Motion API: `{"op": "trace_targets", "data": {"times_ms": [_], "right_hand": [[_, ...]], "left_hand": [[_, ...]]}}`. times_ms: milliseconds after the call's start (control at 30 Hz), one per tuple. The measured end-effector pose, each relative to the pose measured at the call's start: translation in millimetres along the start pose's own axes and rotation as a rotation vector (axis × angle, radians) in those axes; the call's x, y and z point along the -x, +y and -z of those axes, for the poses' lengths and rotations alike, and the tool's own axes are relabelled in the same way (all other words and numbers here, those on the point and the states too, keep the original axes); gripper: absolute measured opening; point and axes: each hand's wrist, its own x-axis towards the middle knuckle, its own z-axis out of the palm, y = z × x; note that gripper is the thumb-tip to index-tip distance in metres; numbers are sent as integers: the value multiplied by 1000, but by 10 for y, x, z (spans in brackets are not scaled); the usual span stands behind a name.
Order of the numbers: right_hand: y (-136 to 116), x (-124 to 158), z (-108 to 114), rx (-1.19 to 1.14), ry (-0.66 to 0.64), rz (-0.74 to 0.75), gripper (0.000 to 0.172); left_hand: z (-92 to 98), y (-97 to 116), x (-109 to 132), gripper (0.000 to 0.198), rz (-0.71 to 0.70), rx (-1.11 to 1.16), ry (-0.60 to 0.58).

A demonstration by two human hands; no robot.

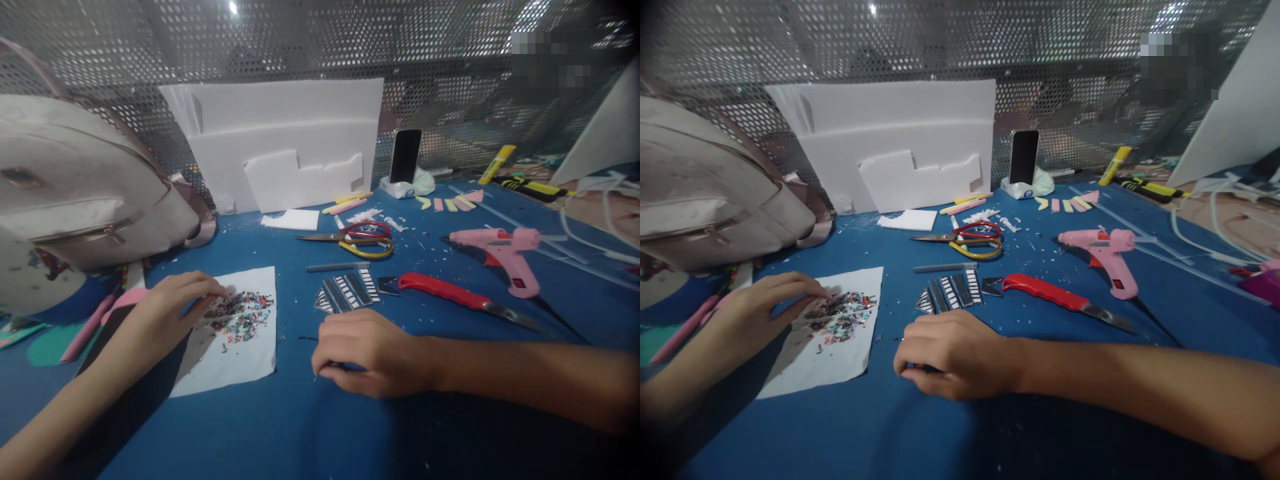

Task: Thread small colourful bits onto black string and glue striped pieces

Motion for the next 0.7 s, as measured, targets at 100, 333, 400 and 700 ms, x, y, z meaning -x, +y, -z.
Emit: {"op": "trace_targets", "data": {"times_ms": [100,333,400,700], "right_hand": [[-3,6,-3,-4,4,-6,12],[-15,-6,6,1,24,9,13],[-14,-7,7,10,13,10,13],[3,7,-2,4,23,12,12]], "left_hand": [[-30,11,-8,28,-25,-4,-8],[-115,56,1,39,-26,-96,-43],[-112,63,1,39,-26,-119,-48],[-139,38,0,32,-72,-189,-42]]}}
